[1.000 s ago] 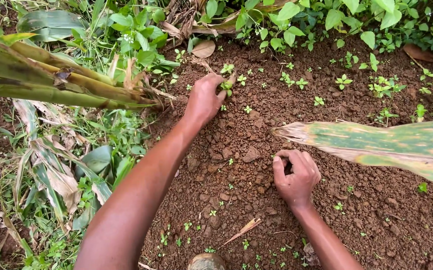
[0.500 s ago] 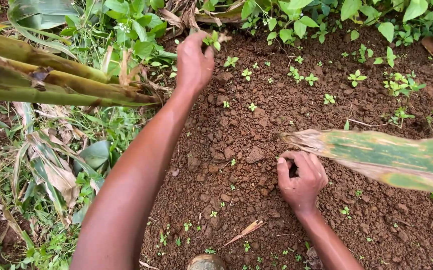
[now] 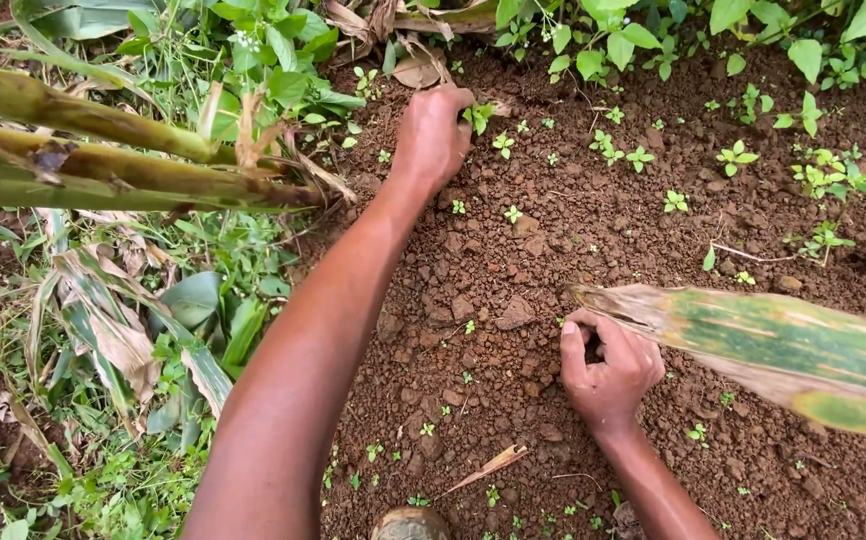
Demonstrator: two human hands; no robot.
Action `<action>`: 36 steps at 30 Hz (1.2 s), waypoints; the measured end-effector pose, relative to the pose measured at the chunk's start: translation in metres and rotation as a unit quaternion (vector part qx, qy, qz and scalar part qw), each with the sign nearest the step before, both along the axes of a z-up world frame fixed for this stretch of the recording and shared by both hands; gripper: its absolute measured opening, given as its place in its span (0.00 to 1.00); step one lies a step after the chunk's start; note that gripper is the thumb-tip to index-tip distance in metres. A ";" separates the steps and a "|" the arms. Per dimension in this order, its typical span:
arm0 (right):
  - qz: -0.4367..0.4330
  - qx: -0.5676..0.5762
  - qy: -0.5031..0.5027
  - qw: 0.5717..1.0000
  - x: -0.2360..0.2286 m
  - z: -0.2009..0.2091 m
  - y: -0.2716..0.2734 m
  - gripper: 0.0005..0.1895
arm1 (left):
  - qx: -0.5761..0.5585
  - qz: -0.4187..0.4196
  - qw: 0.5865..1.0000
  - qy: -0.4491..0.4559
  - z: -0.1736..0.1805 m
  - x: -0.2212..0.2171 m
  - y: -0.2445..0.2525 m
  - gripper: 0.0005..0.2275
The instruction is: Weeding a garden bed by hand to remove unwanted plants from the soil
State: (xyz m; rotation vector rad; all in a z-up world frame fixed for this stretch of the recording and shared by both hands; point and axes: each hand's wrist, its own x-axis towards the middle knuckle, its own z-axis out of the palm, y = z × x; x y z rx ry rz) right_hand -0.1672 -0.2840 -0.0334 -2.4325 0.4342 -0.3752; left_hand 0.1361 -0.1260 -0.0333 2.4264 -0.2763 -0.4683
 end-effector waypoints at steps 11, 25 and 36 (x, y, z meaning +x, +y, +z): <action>0.012 -0.024 -0.012 1.000 0.002 -0.002 -0.002 0.12 | -0.029 -0.018 0.999 -0.021 0.025 -0.009 0.011 0.08; 0.000 0.036 0.018 0.999 0.011 0.014 -0.003 0.06 | 0.003 -0.187 0.975 -0.119 0.007 -0.034 -0.005 0.09; -0.008 0.025 0.013 1.000 0.008 0.006 -0.005 0.07 | -0.150 -0.014 0.989 -0.005 0.079 -0.049 -0.007 0.07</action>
